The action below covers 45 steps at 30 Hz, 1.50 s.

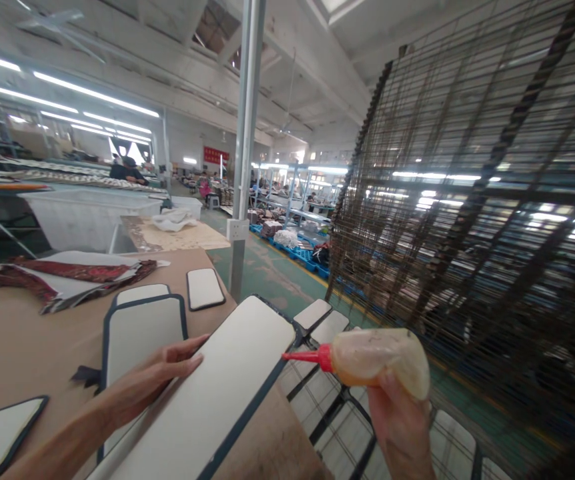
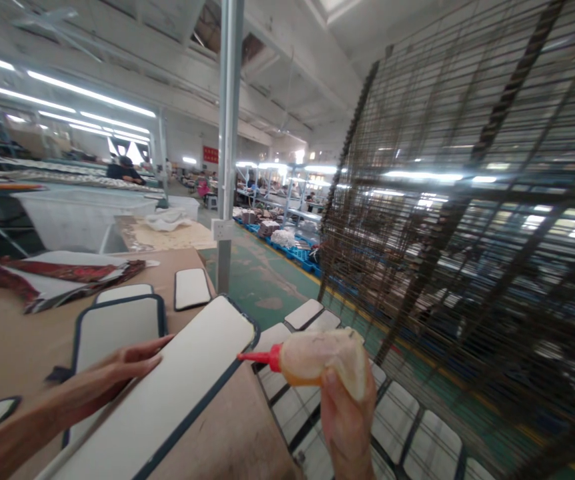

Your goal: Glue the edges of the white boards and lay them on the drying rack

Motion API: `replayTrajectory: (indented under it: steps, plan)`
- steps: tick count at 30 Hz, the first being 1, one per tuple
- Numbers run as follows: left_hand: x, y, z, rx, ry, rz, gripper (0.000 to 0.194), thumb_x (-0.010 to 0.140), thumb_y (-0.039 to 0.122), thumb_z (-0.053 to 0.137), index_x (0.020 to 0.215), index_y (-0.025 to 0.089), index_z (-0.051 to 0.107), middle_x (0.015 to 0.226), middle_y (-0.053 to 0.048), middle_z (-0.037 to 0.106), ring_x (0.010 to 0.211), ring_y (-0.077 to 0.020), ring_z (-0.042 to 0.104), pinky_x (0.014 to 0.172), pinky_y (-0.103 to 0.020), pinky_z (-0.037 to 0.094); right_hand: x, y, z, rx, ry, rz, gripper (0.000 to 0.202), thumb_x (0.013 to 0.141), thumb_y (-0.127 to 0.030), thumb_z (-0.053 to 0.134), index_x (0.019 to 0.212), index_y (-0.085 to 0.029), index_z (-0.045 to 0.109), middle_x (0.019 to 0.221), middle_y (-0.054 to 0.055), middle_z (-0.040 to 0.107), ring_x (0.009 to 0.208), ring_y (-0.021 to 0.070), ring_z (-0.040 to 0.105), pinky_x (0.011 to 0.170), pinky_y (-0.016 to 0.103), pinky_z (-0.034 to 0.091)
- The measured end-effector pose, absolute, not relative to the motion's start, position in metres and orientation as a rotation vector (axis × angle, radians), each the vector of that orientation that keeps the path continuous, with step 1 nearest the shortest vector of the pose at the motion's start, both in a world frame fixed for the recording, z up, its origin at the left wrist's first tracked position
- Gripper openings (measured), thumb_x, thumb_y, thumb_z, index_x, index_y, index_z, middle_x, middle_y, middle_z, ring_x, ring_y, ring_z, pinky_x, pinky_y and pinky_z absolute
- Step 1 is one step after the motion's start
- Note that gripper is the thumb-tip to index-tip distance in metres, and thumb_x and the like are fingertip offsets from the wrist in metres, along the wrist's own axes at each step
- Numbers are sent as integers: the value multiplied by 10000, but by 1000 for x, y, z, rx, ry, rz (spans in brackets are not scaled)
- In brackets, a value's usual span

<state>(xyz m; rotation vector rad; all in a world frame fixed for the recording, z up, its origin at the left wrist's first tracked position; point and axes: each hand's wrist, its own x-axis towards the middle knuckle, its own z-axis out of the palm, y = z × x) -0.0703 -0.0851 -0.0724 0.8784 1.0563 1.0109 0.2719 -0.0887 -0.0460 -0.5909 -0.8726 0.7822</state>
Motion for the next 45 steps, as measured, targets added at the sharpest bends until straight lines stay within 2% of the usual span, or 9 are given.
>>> replayTrajectory:
  steps: [5, 12, 15, 19, 23, 28, 33, 40, 45]
  plan:
    - [-68, -90, -69, 904, 1042, 1009, 535, 630, 392, 810, 1146, 370, 671, 989, 33, 768, 873, -202, 717, 701, -238, 557, 268, -89, -45, -584, -906, 783, 532, 729, -291, 759, 1231, -256, 587, 1185, 58, 664, 1025, 286, 644, 943, 445, 488]
    - [-63, -95, -62, 854, 1096, 1012, 706, 659, 386, 799, 1314, 292, 554, 1037, -12, 757, 883, -206, 714, 716, -248, 565, 261, -92, -44, -529, -888, 831, 492, 699, -257, 785, 1166, -255, 631, 1033, 34, 722, 919, 246, 682, 856, 368, 542]
    - [-64, -95, -61, 856, 1085, 1005, 695, 672, 367, 792, 1320, 293, 550, 1042, -23, 755, 875, -208, 714, 702, -253, 565, 260, -93, -41, -502, -882, 866, 499, 700, -255, 790, 1172, -274, 630, 1035, 21, 724, 932, 225, 680, 821, 313, 553]
    - [-65, -93, -64, 870, 1039, 1008, 631, 670, 377, 788, 1267, 304, 598, 1005, -24, 764, 849, -218, 718, 691, -279, 560, 262, -91, -37, -504, -850, 860, 551, 694, -255, 797, 1211, -279, 608, 1068, 30, 717, 989, 236, 665, 834, 326, 551]
    - [-66, -92, -68, 847, 1033, 1024, 603, 667, 370, 789, 1242, 334, 609, 994, -3, 766, 837, -221, 721, 690, -296, 554, 264, -89, -35, -501, -846, 874, 521, 676, -248, 812, 1166, -280, 639, 1044, 20, 724, 904, 207, 689, 797, 282, 558]
    - [-59, -98, -58, 831, 1079, 1044, 772, 712, 350, 765, 1403, 208, 450, 1040, -65, 753, 842, -218, 719, 686, -257, 565, 260, -91, -38, -492, -852, 874, 505, 636, -266, 839, 1112, -255, 669, 990, 22, 734, 873, 199, 691, 761, 260, 570]
    - [-54, -100, -50, 834, 1072, 1047, 920, 705, 327, 778, 1472, 132, 310, 1050, -125, 743, 819, -227, 717, 662, -263, 570, 258, -94, -42, -496, -853, 912, 475, 643, -277, 837, 1090, -257, 678, 986, 26, 730, 860, 203, 690, 798, 287, 563]
    - [-53, -99, -49, 846, 1053, 1053, 809, 730, 315, 762, 1433, 158, 393, 1019, -106, 754, 771, -197, 718, 630, -239, 572, 254, -97, -46, -536, -886, 914, 424, 657, -302, 817, 1054, -235, 686, 920, 49, 734, 825, 251, 692, 781, 372, 562]
    - [-52, -96, -47, 816, 1085, 1070, 836, 712, 291, 778, 1434, 147, 381, 1011, -115, 754, 754, -201, 720, 609, -245, 577, 252, -99, -49, -548, -863, 921, 415, 647, -301, 825, 1036, -242, 693, 902, 38, 736, 809, 245, 693, 790, 372, 552]
